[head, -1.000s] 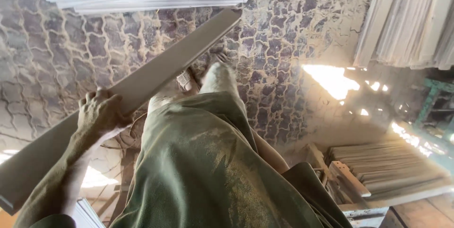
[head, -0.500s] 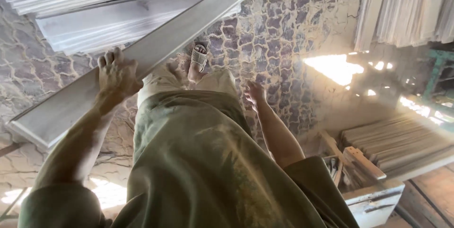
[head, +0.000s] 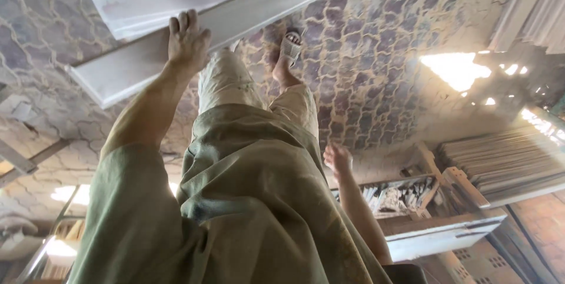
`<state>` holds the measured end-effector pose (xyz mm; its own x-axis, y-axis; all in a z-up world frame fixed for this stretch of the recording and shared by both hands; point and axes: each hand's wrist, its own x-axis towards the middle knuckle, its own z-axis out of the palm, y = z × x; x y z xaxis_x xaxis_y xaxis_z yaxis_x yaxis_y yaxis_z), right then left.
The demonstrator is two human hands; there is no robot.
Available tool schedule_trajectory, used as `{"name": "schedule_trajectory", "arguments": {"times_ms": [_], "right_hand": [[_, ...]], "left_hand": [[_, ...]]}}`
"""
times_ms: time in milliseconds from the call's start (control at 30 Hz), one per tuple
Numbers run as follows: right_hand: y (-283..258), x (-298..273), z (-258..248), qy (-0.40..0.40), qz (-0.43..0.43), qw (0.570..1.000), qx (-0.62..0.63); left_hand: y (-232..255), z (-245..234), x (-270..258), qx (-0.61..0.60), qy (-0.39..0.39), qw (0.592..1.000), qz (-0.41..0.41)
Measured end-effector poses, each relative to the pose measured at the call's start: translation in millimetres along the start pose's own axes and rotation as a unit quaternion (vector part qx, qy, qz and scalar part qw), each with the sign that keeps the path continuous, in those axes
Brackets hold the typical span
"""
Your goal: Sanding wooden trim pieces using a power sander and applying wood glue.
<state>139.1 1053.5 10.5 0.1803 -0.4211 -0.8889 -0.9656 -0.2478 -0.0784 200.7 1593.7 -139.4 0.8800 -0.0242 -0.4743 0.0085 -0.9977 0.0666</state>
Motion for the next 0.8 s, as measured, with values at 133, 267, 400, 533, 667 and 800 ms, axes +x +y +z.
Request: {"name": "schedule_trajectory", "arguments": {"times_ms": [133, 267, 400, 533, 667, 800], "right_hand": [[134.3, 54.5, -9.2, 0.004, -0.036, 0.978, -0.205], [104.5, 10.1, 23.8, 0.016, -0.042, 0.957, -0.287], [44.7, -5.2, 70.3, 0.002, -0.074, 0.984, -0.162], [-33.9, -43.9, 107.6, 0.051, -0.165, 0.985, 0.019], [-54.3, -46.0, 121.8, 0.062, -0.215, 0.971, 0.084], [-40.7, -57.2, 137.5, 0.05, -0.268, 0.96, -0.056]], "left_hand": [[-39.1, 63.3, 17.4, -0.083, 0.003, 0.997, 0.006], [-42.8, 116.6, 5.9, -0.088, -0.08, 0.992, -0.03], [-22.1, 124.1, -13.7, 0.194, -0.177, 0.947, 0.185], [-3.2, 175.0, -56.7, -0.239, -0.1, 0.966, 0.003], [-31.5, 160.9, -54.4, -0.188, -0.091, 0.978, -0.017], [-76.3, 150.4, -15.8, -0.208, -0.249, 0.937, -0.131]]}}
